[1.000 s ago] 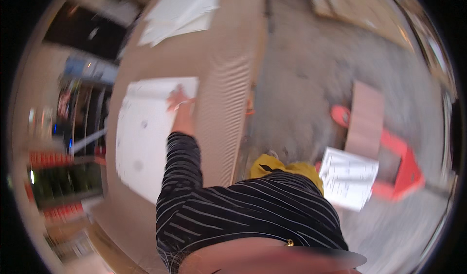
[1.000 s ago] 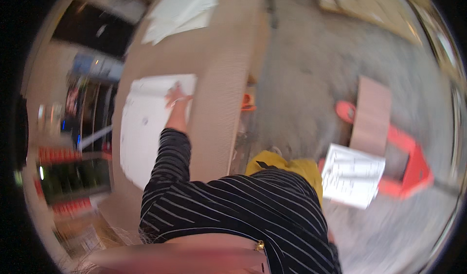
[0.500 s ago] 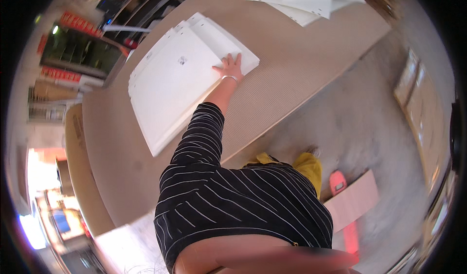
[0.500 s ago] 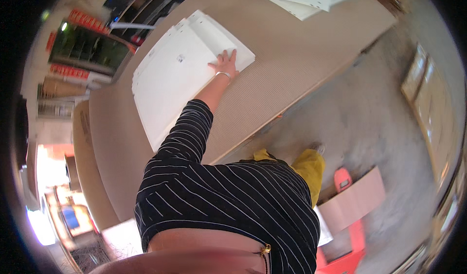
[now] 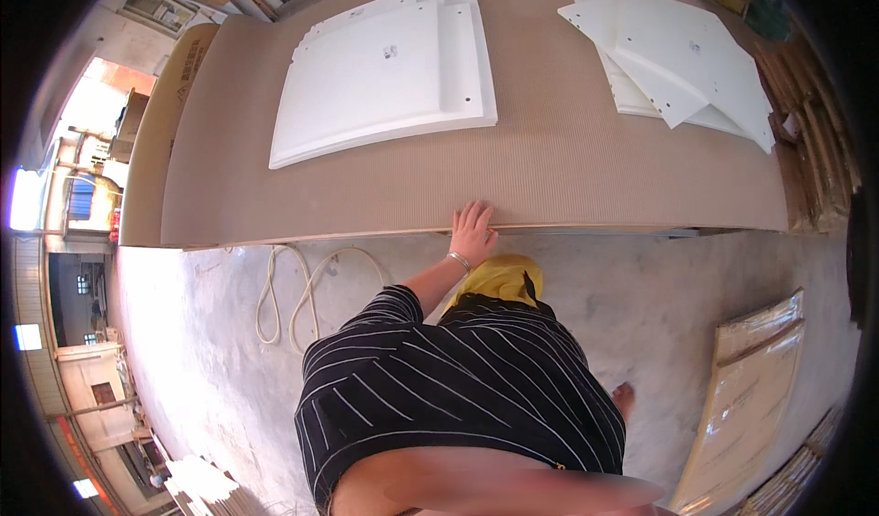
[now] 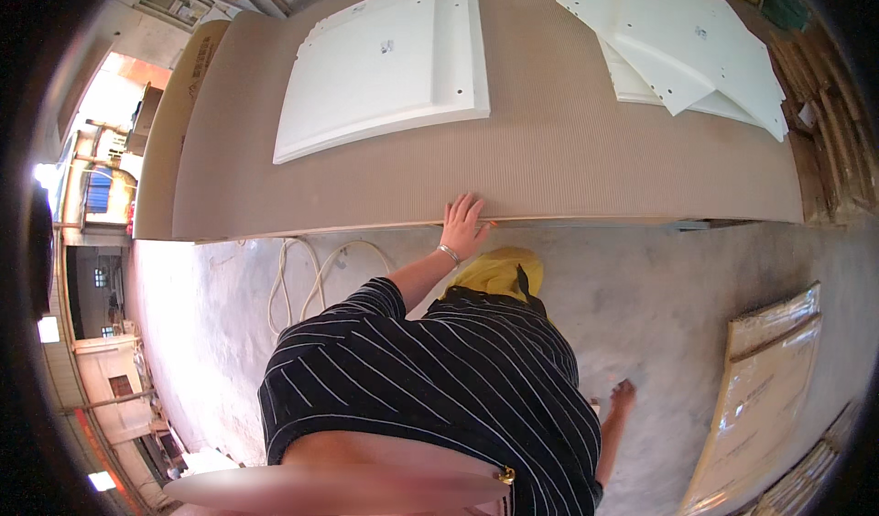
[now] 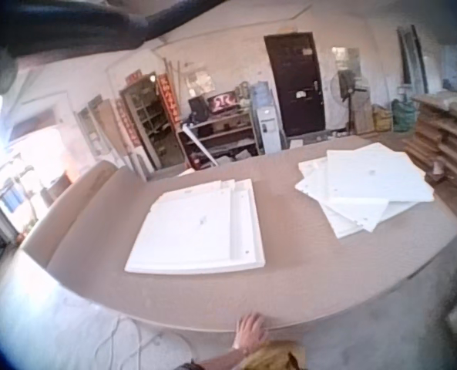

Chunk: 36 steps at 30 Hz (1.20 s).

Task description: The person repeatedly picks up white rectangular panels from a table, carries them to a red pallet jack, and stacks them. They also use a yellow utility knife to cut or trim the edges of the panels while they are on the pallet jack.

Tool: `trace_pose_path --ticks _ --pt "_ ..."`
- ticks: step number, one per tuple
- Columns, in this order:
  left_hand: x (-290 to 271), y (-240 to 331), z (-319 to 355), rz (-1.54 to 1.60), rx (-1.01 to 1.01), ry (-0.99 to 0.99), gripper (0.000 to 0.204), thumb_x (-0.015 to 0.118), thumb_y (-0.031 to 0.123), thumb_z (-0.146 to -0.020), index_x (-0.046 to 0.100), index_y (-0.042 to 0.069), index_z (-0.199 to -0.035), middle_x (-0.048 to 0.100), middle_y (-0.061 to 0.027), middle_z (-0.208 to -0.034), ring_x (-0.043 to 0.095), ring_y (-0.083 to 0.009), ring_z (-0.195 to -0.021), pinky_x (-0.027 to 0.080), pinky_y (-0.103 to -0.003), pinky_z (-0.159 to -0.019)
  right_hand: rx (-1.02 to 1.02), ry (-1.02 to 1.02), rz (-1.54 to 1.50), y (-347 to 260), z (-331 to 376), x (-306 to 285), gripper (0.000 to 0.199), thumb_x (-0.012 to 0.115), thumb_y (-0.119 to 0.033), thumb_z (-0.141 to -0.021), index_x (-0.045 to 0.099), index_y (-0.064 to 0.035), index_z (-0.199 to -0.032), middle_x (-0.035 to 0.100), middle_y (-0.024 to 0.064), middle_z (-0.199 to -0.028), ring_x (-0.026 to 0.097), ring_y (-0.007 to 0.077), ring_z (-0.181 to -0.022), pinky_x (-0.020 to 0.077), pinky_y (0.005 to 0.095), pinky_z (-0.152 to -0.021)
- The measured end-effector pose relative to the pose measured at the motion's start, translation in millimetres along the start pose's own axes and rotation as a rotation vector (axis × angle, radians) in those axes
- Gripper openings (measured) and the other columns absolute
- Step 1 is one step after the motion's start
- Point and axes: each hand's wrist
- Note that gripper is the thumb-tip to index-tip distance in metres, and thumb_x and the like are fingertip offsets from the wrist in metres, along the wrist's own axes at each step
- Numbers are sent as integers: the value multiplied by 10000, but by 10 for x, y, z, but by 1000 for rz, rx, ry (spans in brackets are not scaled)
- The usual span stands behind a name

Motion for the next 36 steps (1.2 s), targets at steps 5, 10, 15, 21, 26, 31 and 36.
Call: trace_pose_path --ticks 5,10,15,21,26,31,36 --pt "207 310 -100 -170 -242 111 581 597 247 -740 433 134 -1286 367 -111 -1366 265 -315 -1308 153 -566 -1057 -109 190 365 -2097 -686 959 288 489 -228 -926 514 -105 -1186 593 22 -905 549 105 -710 427 238 -567" --pt "233 363 -123 -317 -281 36 661 602 237 -684 417 137 -1312 364 -96 -1369 271 -297 -1303 138 -547 -1059 -431 -86 951 -2924 -1027 1828 321 543 -246 -884 558 -79 -1158 637 111 -925 610 200 -785 481 316 -699" --pt "135 425 -147 -356 -269 -47 670 594 196 -701 383 78 -1326 320 -135 -1402 247 -347 -1312 145 -579 -1056 -394 -32 1010 -3629 -1185 1584 338 551 -256 -888 563 -59 -1162 647 118 -962 620 209 -814 487 321 -730" --pt "139 776 -719 -335 -537 -63 556 587 139 -706 448 59 -1238 407 -153 -1317 333 -358 -1240 206 -539 -1053 -216 144 305 -4589 -1741 1189 357 506 -263 -922 520 -43 -1203 621 90 -983 596 152 -782 478 268 -686" --pt "910 1865 -2034 294 -618 326 376 569 66 -768 502 61 -1138 491 -115 -1223 508 -273 -1080 431 -397 -881 -502 150 265 -5968 -3024 1454 387 508 -313 -917 524 -36 -1187 599 76 -1015 575 138 -834 476 258 -738" --pt "1486 3493 -3156 885 -398 358 216 488 5 -878 490 3 -1094 618 -107 -931 632 -175 -796 518 -289 -708 -609 61 592 -7464 -4298 2177 560 510 -388 -906 437 39 -1260 525 155 -1221 502 246 -1123 380 338 -959" --pt "1751 4640 -3582 1161 -581 49 241 483 104 -917 466 11 -1138 620 -130 -954 632 -186 -807 522 -301 -721 -298 -331 367 -7807 -4718 2596 606 570 -377 -882 373 4 -1311 522 126 -1220 484 243 -1144 420 384 -940"
Point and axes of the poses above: each hand's wrist, its own z-axis away from the middle knuckle, its own x-axis out of the palm, y = z × x
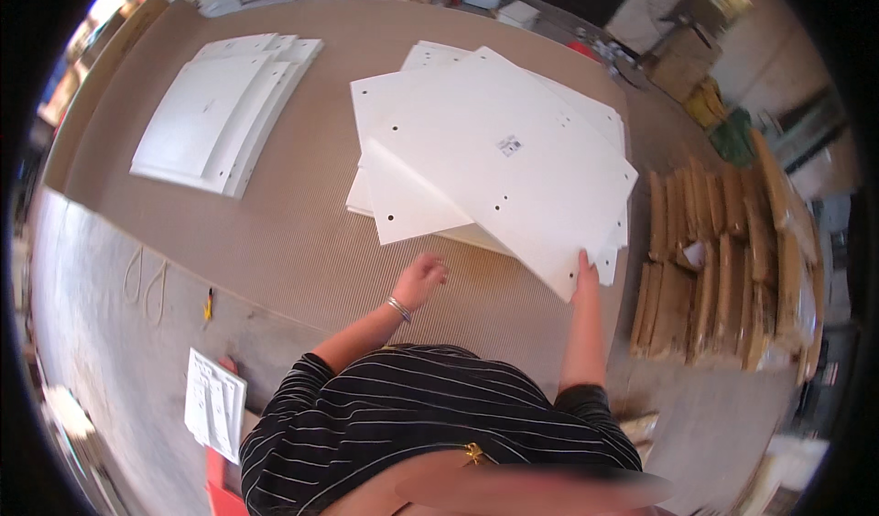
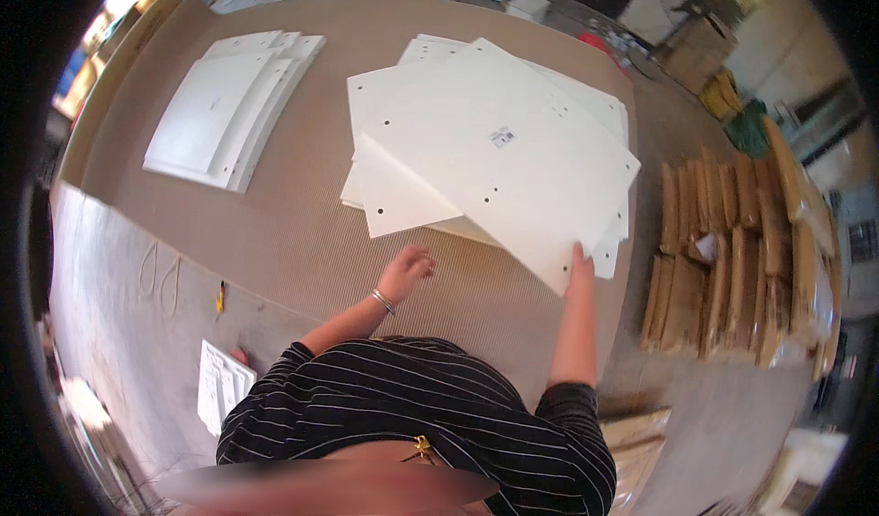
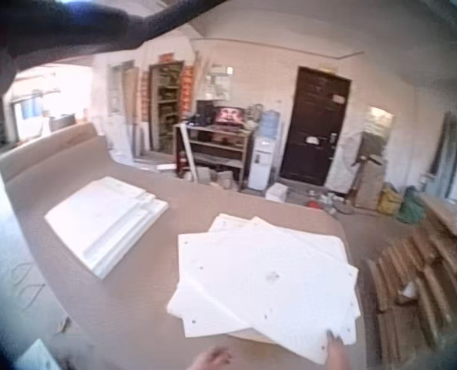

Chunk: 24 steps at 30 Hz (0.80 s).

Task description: The person repeatedly picks up white rectangular panels from a table, carries them to a red pallet jack, and stacks them. They also use a yellow utility knife to cut or trim the edges of the panels while they are on the pallet jack.

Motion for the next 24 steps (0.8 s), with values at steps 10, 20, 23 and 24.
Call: trace_pose_path --ticks 10,20,23,24 --pt "344 -96 -60 413 -285 439 416 579 339 -881 477 20 -1128 583 -136 -982 574 -219 -843 488 -364 -707 531 -761 -73 665 1787 619 413 487 -316 -940 467 -15 -1221 573 116 -1129 568 219 -1014 475 356 -854" --pt "-1102 -244 589 236 -340 438 280 599 248 -867 552 27 -1032 609 -55 -897 583 -156 -750 500 -332 -655 -538 105 868 176 1245 -8 415 529 -375 -900 563 -15 -1104 630 136 -1014 598 249 -931 459 361 -839" --pt "-1524 -321 946 230 -317 362 302 599 277 -864 566 21 -1020 607 -48 -891 581 -152 -758 491 -315 -660 -190 -138 554 295 1176 189 543 514 -461 -881 550 27 -1117 607 218 -1048 578 333 -993 444 395 -855" --pt "-1651 -326 1070 55 -350 400 364 589 337 -864 574 1 -1004 608 -47 -882 569 -140 -769 474 -286 -688 68 -264 309 410 1204 356 569 505 -479 -880 547 37 -1116 599 244 -1060 571 363 -1013 439 402 -863"
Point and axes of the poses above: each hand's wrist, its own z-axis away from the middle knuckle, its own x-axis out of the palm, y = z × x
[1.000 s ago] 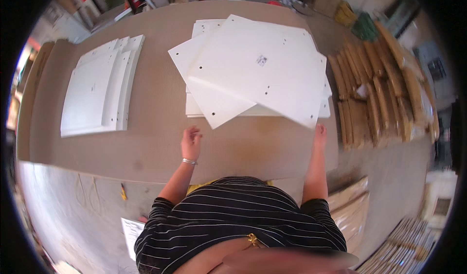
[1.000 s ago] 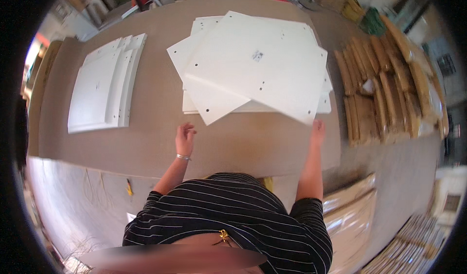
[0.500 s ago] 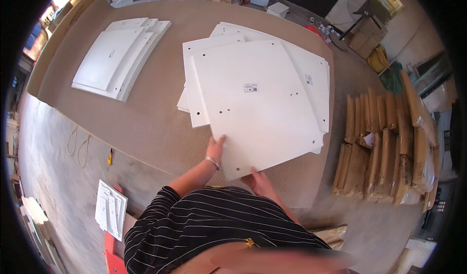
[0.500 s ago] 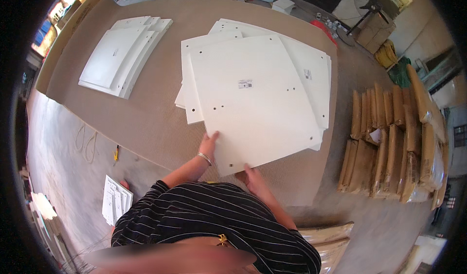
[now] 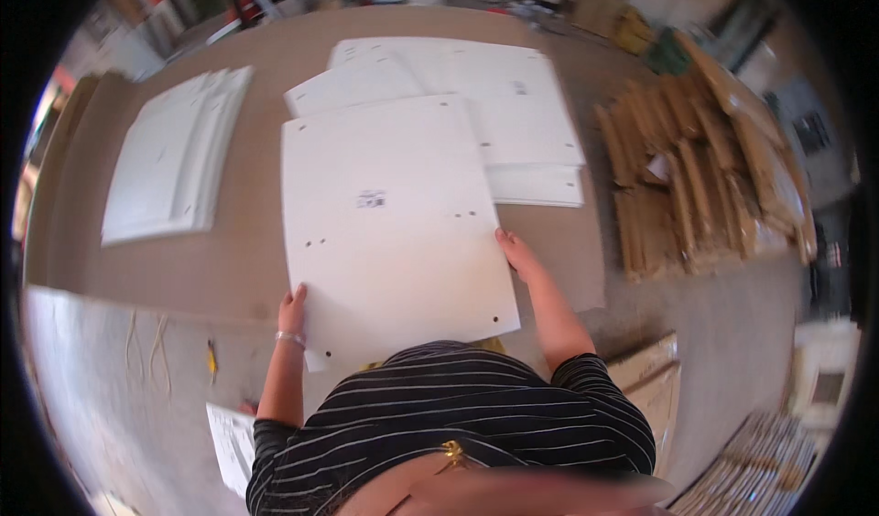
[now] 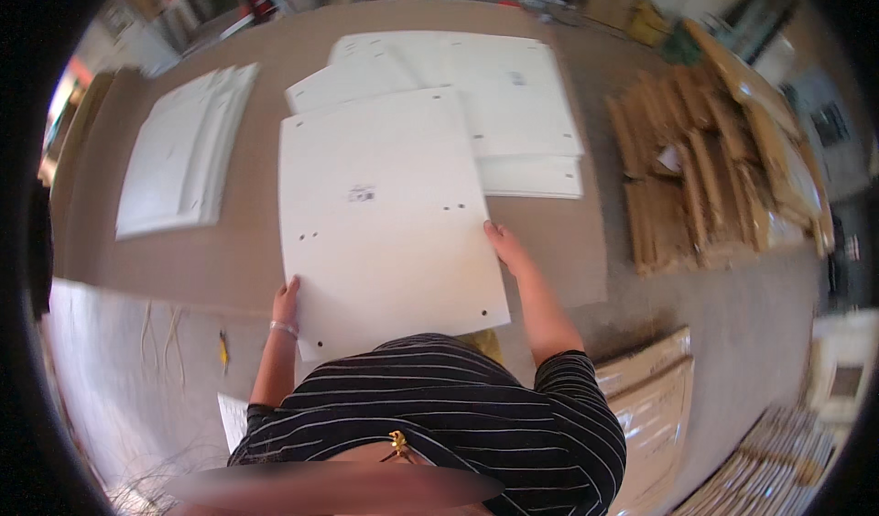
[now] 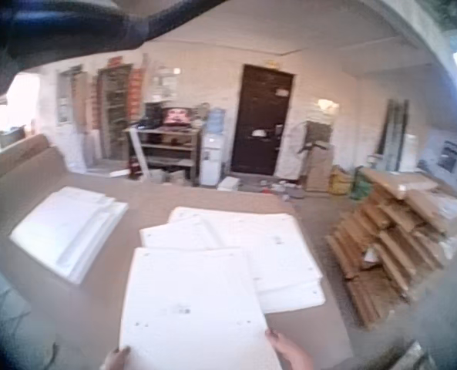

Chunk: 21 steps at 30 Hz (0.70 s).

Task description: The person repeatedly picks up white rectangular panels from a table, carries them to a red pallet jack, and stacks them. They also use a yellow utility knife to cut or trim the edges of the panels while they are on the pallet jack.

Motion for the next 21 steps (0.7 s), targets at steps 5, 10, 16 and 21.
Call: trace_pose_path --ticks 5,10,16,21 --pt "-301 -149 435 -100 165 307 447 523 408 -900 604 -31 -913 576 -14 -798 495 -100 -718 429 -253 -674 -33 68 356 88 -27 522 628 490 -529 -868 560 56 -1084 611 233 -1030 588 312 -979 442 382 -846" --pt "-592 -256 797 52 208 465 447 486 402 -927 610 -27 -896 569 -8 -769 486 -95 -711 417 -243 -667 -218 -1 434 15 -243 1097 651 465 -559 -866 575 64 -1015 629 233 -951 608 323 -912 455 409 -792" --pt "-1077 -948 1166 164 214 744 493 458 421 -930 613 -46 -964 614 -49 -846 530 -117 -761 429 -266 -709 -286 -333 503 -181 -434 2075 658 432 -572 -873 566 65 -973 608 271 -960 571 422 -946 436 459 -812" --pt "-1465 -1748 1557 230 19 915 518 415 406 -945 602 -69 -1037 640 -93 -945 571 -151 -829 440 -285 -766 -457 -497 788 -118 -151 2991 642 407 -557 -891 562 59 -985 599 287 -962 560 440 -961 437 464 -820"
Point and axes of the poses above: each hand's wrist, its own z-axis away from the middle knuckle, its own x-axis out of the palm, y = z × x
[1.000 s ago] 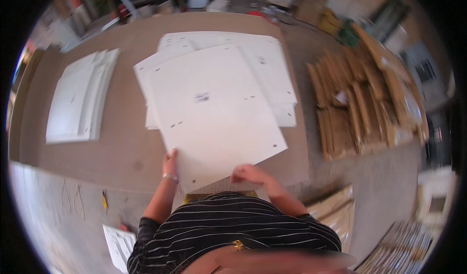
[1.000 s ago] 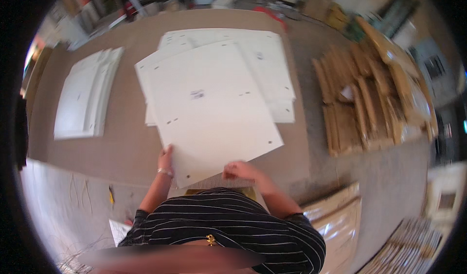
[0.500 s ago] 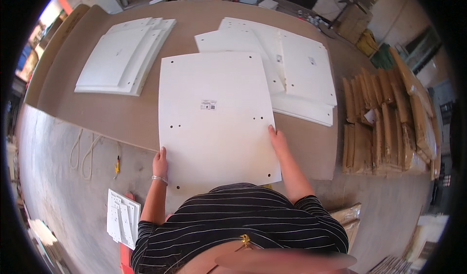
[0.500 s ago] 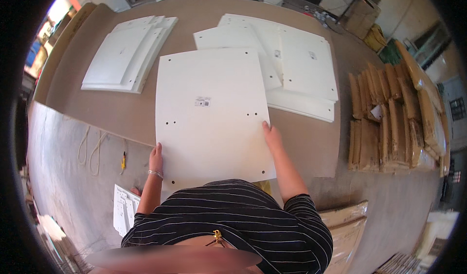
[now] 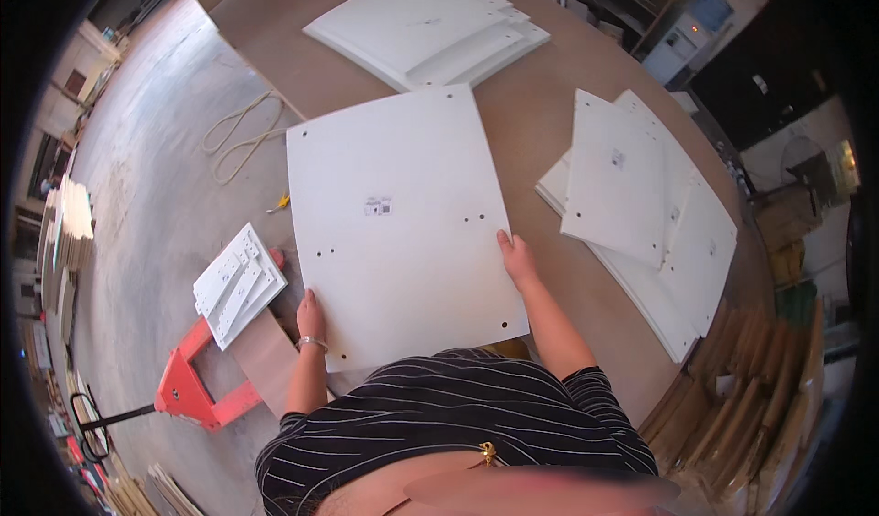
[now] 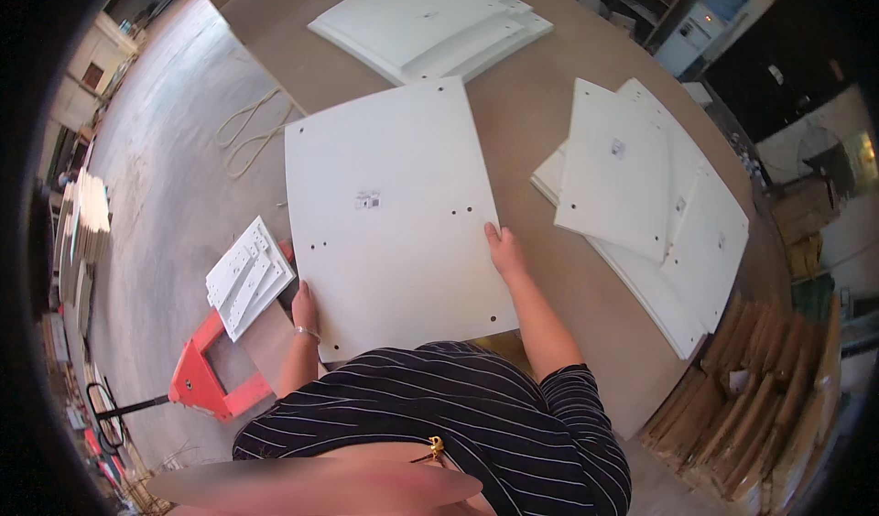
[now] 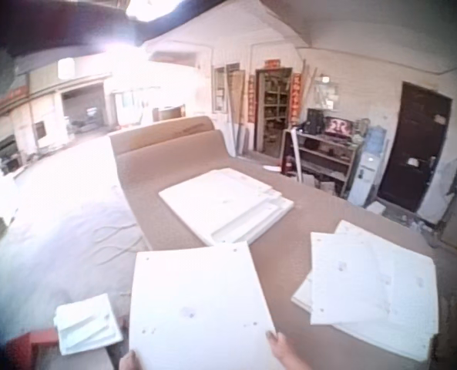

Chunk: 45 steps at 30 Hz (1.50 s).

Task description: The person repeatedly picks up white rectangular panels from a table, carries them to a red pallet jack, and stacks them. They also use a yellow utility knife to cut or trim the edges of the panels while they are on the pallet jack.

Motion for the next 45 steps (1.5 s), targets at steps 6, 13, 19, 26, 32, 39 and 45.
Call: trace_pose_path --ticks 6,13,19,26,32,39,45 --pt "-328 -867 137 154 -309 99 568 350 418 -963 518 -76 -1186 597 -130 -1134 575 -194 -983 440 -311 -864 6 -175 163 -209 -142 530 615 395 -546 -898 561 44 -952 591 293 -960 562 435 -943 437 473 -821" --pt "-188 -1034 176 97 -142 79 539 371 390 -965 553 -95 -1111 625 -137 -1041 573 -184 -926 439 -296 -829 -2 -132 175 -89 -26 458 603 419 -555 -880 566 29 -843 600 278 -901 584 429 -865 453 472 -762" --pt "72 -897 213 -213 -20 -22 537 378 405 -961 574 -90 -1034 650 -150 -937 593 -203 -820 454 -323 -758 -169 -399 607 99 50 -253 512 446 -493 -882 578 0 -856 612 240 -849 599 393 -815 457 481 -720" --pt "451 -640 124 -227 50 -92 561 376 446 -956 571 -77 -1013 642 -149 -918 581 -203 -812 451 -324 -757 -560 118 379 485 -321 -1667 440 613 -394 -803 543 -63 -1084 552 148 -1119 499 320 -1084 392 418 -938" --pt "861 -528 -110 -355 140 -117 612 335 478 -950 561 -81 -1054 630 -210 -977 593 -307 -890 446 -378 -798 -408 90 811 1113 -360 -2561 947 721 -553 -616 325 -164 -1383 217 123 -1465 171 339 -1355 130 503 -1104" --pt "1127 213 -49 -999 139 61 545 451 373 -884 484 -71 -1197 514 -286 -1178 472 -415 -1115 369 -471 -950 -271 249 746 1038 -293 -2152 986 667 -630 -627 284 -170 -1411 164 143 -1485 121 367 -1369 82 561 -1091" --pt "3176 1263 -1 -479 816 -209 567 624 213 -838 393 -6 -1307 443 -202 -1293 397 -331 -1205 296 -414 -1036 -221 341 526 1030 -439 -2037 913 598 -608 -712 277 -112 -1409 171 180 -1477 125 372 -1366 93 552 -1087"
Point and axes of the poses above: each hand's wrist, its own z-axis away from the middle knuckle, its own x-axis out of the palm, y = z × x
